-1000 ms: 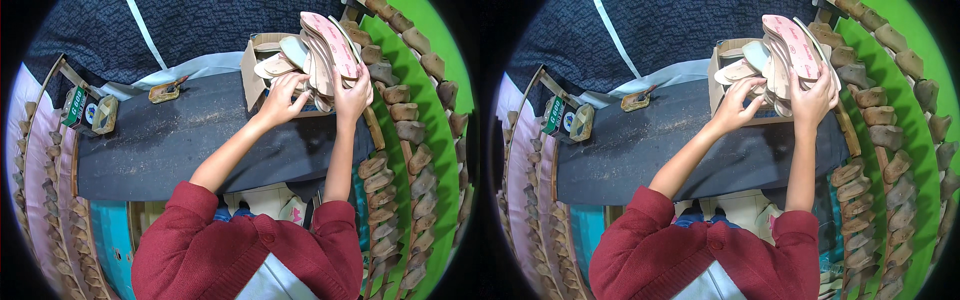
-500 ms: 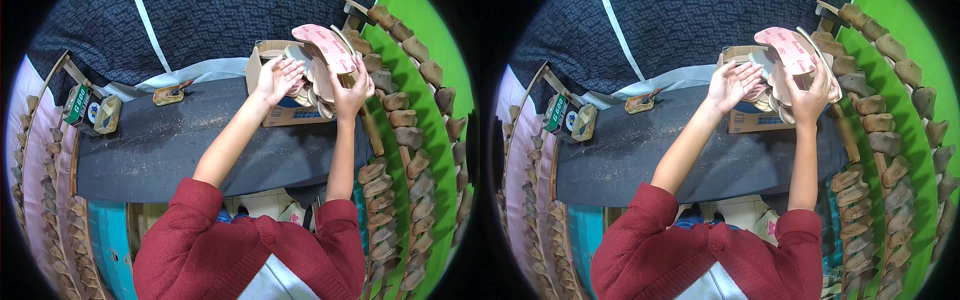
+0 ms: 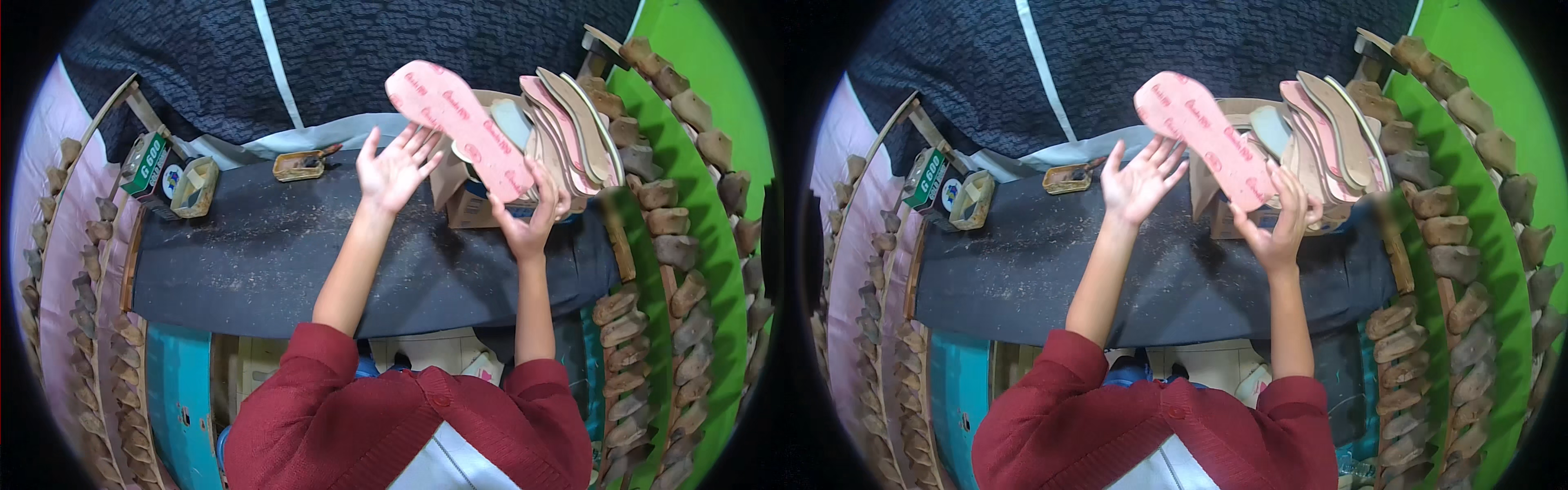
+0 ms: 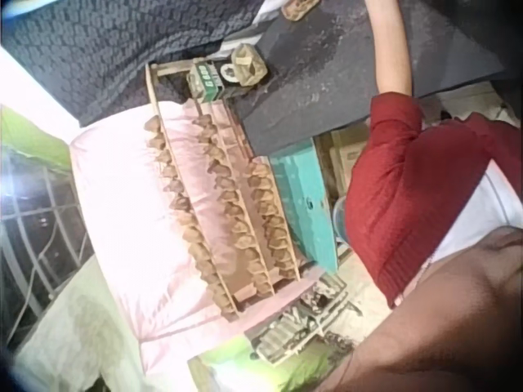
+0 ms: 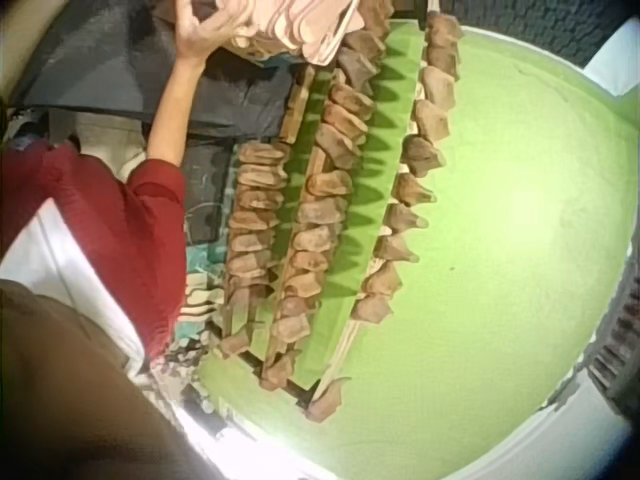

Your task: The person is applying adhesive to shoe insoles and outsoles using a brush in a workshop environment.

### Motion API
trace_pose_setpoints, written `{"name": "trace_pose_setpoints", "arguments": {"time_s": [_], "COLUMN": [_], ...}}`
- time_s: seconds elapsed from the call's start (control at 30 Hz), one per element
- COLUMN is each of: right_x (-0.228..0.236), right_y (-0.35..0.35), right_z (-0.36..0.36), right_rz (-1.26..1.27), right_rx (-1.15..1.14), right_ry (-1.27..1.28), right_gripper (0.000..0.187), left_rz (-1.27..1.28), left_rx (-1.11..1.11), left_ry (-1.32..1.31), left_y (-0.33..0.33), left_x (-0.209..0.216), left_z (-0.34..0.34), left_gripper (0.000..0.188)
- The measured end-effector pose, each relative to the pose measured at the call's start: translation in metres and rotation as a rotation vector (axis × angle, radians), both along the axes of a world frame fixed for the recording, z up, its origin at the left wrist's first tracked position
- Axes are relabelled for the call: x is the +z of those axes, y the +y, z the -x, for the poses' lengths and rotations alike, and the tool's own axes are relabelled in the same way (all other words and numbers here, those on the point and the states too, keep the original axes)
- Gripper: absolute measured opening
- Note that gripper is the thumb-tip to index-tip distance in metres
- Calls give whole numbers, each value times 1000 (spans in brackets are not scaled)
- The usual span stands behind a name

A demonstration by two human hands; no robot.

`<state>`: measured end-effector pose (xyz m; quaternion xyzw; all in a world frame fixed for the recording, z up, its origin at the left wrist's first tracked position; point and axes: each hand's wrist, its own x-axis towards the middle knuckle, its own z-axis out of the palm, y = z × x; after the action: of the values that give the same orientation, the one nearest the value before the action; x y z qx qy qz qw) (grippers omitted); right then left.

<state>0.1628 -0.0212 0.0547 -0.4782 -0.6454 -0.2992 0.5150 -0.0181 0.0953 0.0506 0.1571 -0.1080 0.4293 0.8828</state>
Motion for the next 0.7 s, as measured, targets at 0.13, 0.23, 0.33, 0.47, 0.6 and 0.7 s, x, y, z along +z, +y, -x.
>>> {"name": "trace_pose_setpoints", "arguments": {"time_s": [0.13, 0.23, 0.33, 0.47, 0.6, 0.7], "right_x": [-23, -45, -74, -101, -122, -127], "right_y": [2, 9, 22, 41, 62, 72], "right_z": [40, 77, 109, 155, 192, 209], "right_rz": [78, 200, 360, 515, 645, 788], "right_rx": [184, 329, 460, 587, 659, 646], "right_ry": [41, 74, 104, 46, -45, -150], "right_gripper": [66, 66, 65, 65, 60, 56], "left_rz": [-52, -55, 35, 185, 222, 291], "left_rx": [220, 344, 431, 526, 533, 492], "left_ry": [164, 269, 447, 613, 623, 701], "left_y": [-26, -44, -69, -103, -111, -113], "left_x": [-17, -43, -77, -109, -126, -135], "left_z": [70, 128, 183, 259, 312, 336], "left_gripper": [59, 58, 58, 59, 60, 60]}}
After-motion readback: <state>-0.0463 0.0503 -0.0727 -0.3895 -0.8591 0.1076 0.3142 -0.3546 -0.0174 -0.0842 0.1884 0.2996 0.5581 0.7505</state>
